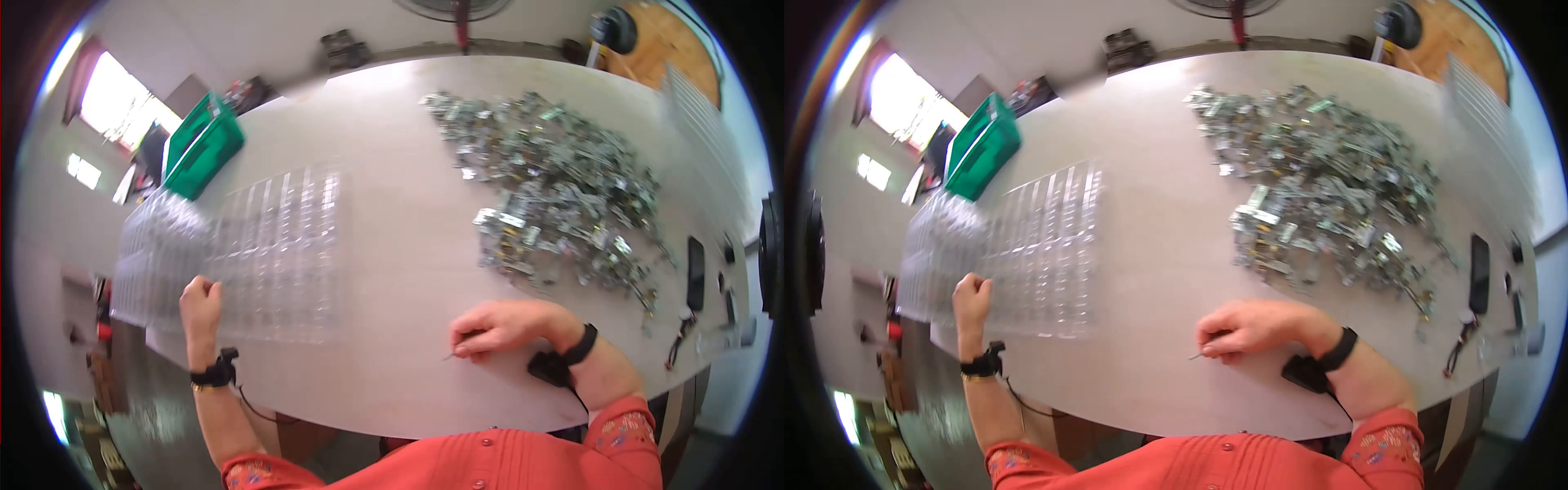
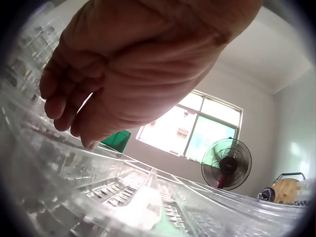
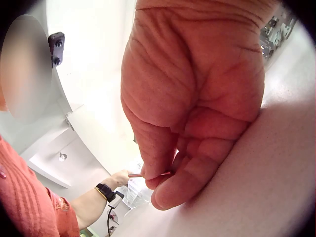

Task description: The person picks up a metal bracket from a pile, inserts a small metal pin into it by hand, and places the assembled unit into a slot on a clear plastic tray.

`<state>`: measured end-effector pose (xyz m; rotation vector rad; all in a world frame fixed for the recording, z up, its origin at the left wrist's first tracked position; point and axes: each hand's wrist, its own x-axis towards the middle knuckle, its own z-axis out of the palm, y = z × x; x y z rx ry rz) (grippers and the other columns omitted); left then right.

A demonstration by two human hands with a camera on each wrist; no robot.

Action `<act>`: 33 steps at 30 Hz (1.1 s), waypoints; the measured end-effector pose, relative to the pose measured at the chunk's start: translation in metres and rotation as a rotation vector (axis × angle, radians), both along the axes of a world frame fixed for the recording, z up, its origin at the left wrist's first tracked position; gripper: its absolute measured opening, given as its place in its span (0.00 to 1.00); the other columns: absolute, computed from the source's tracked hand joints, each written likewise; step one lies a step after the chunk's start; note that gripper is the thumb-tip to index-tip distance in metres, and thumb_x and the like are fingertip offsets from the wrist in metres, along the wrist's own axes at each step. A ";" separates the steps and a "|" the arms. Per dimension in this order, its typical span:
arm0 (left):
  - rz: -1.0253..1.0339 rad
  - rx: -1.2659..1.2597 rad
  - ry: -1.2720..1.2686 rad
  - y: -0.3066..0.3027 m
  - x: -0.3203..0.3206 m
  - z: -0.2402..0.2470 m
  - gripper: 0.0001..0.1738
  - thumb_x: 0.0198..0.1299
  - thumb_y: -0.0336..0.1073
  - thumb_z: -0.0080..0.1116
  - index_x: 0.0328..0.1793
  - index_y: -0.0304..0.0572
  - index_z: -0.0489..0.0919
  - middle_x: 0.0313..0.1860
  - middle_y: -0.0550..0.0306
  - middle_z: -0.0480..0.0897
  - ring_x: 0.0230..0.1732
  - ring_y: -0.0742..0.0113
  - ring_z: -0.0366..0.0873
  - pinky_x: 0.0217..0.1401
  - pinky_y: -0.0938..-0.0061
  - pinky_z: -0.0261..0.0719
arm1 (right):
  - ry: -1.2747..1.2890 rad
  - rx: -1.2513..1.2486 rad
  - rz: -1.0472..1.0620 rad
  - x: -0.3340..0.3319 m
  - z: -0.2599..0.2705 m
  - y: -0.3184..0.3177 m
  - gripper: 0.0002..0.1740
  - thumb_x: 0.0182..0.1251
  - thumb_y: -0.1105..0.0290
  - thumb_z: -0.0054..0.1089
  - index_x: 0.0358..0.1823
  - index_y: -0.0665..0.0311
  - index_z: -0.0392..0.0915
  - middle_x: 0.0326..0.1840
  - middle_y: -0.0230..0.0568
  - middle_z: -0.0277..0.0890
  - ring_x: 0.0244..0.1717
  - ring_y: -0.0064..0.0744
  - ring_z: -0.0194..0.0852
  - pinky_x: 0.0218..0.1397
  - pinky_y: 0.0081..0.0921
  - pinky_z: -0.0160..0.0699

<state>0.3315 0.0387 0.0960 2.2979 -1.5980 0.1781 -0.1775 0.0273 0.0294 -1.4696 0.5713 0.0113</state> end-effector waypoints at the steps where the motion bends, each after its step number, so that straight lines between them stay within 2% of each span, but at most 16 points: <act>1: -0.041 0.004 0.010 -0.004 -0.021 0.011 0.14 0.57 0.38 0.66 0.35 0.32 0.82 0.29 0.40 0.83 0.33 0.48 0.83 0.40 0.60 0.78 | -0.024 -0.031 0.035 0.000 -0.001 0.001 0.10 0.76 0.63 0.59 0.44 0.63 0.80 0.33 0.31 0.82 0.34 0.22 0.81 0.41 0.24 0.81; 3: -0.096 -0.018 0.109 -0.001 -0.077 0.033 0.11 0.61 0.34 0.65 0.37 0.30 0.82 0.30 0.45 0.82 0.33 0.56 0.82 0.42 0.65 0.78 | -0.049 0.013 0.003 -0.001 -0.005 0.003 0.11 0.76 0.63 0.58 0.44 0.63 0.80 0.33 0.31 0.81 0.35 0.21 0.81 0.40 0.24 0.81; 4: -0.112 -0.018 0.110 0.000 -0.102 0.042 0.11 0.61 0.34 0.65 0.37 0.30 0.82 0.30 0.45 0.82 0.33 0.56 0.82 0.42 0.65 0.78 | -0.083 0.055 0.008 -0.002 -0.004 0.003 0.11 0.76 0.63 0.58 0.44 0.63 0.80 0.33 0.31 0.81 0.35 0.21 0.81 0.40 0.24 0.80; 6: -0.401 -0.106 0.237 0.005 -0.152 0.055 0.06 0.61 0.28 0.64 0.38 0.31 0.82 0.33 0.50 0.82 0.34 0.60 0.81 0.43 0.69 0.78 | -0.072 0.033 0.004 -0.002 0.000 0.003 0.11 0.76 0.63 0.59 0.44 0.64 0.80 0.34 0.31 0.80 0.36 0.21 0.80 0.40 0.23 0.81; 8: -0.593 -0.110 0.291 0.010 -0.202 0.065 0.03 0.60 0.25 0.65 0.39 0.33 0.83 0.34 0.51 0.83 0.35 0.61 0.82 0.42 0.71 0.78 | -0.065 0.028 0.016 -0.002 0.001 0.003 0.11 0.76 0.63 0.59 0.44 0.64 0.80 0.35 0.32 0.80 0.36 0.22 0.80 0.41 0.24 0.81; 10: -0.752 -0.003 0.371 0.015 -0.244 0.069 0.04 0.61 0.25 0.65 0.40 0.31 0.82 0.34 0.53 0.82 0.35 0.66 0.81 0.43 0.74 0.78 | -0.081 0.021 0.014 -0.003 -0.002 0.003 0.10 0.76 0.63 0.59 0.44 0.64 0.80 0.35 0.32 0.80 0.36 0.22 0.81 0.41 0.24 0.82; 14: -0.973 0.263 0.529 0.001 -0.325 0.075 0.07 0.62 0.29 0.65 0.41 0.32 0.83 0.33 0.52 0.84 0.36 0.64 0.82 0.44 0.72 0.80 | -0.125 0.006 0.010 -0.005 -0.005 0.005 0.10 0.75 0.65 0.59 0.44 0.64 0.80 0.37 0.33 0.81 0.36 0.23 0.82 0.40 0.25 0.83; 18: -0.988 0.190 0.504 -0.054 -0.363 0.033 0.11 0.63 0.34 0.65 0.41 0.31 0.83 0.32 0.49 0.85 0.35 0.62 0.84 0.44 0.70 0.81 | -0.140 0.003 0.000 -0.004 -0.010 0.005 0.10 0.75 0.65 0.59 0.44 0.65 0.80 0.37 0.34 0.82 0.35 0.24 0.82 0.40 0.25 0.84; 20: -0.881 0.188 0.427 -0.088 -0.374 0.006 0.16 0.62 0.41 0.65 0.41 0.30 0.84 0.31 0.46 0.86 0.34 0.59 0.85 0.42 0.68 0.81 | -0.110 -0.035 0.046 -0.004 -0.008 0.004 0.12 0.76 0.62 0.59 0.46 0.64 0.80 0.36 0.32 0.81 0.36 0.21 0.80 0.42 0.24 0.82; 23: -0.841 0.189 0.349 -0.121 -0.386 -0.022 0.21 0.60 0.46 0.65 0.40 0.29 0.85 0.29 0.45 0.86 0.32 0.58 0.85 0.40 0.66 0.81 | -0.115 -0.047 0.044 -0.007 -0.008 0.004 0.12 0.75 0.63 0.59 0.46 0.65 0.80 0.35 0.33 0.81 0.36 0.22 0.81 0.42 0.25 0.82; 30: -0.784 0.395 0.215 -0.146 -0.400 -0.039 0.26 0.58 0.51 0.67 0.33 0.28 0.83 0.23 0.45 0.83 0.28 0.58 0.83 0.34 0.64 0.80 | -0.160 -0.054 0.040 -0.007 -0.009 0.003 0.12 0.74 0.64 0.58 0.45 0.67 0.80 0.33 0.34 0.81 0.35 0.24 0.81 0.41 0.25 0.82; 32: -0.729 0.477 0.331 -0.147 -0.402 -0.038 0.25 0.55 0.52 0.65 0.29 0.31 0.82 0.24 0.41 0.83 0.32 0.49 0.84 0.44 0.60 0.81 | -0.148 -0.049 0.053 -0.007 -0.008 0.003 0.12 0.74 0.64 0.58 0.44 0.67 0.80 0.34 0.34 0.80 0.35 0.24 0.81 0.41 0.25 0.82; 33: -0.729 0.477 0.331 -0.147 -0.403 -0.037 0.25 0.55 0.52 0.65 0.29 0.31 0.82 0.24 0.41 0.83 0.32 0.49 0.84 0.44 0.60 0.81 | -0.147 -0.049 0.053 -0.007 -0.009 0.003 0.12 0.74 0.64 0.58 0.44 0.67 0.80 0.34 0.34 0.80 0.35 0.24 0.81 0.41 0.25 0.82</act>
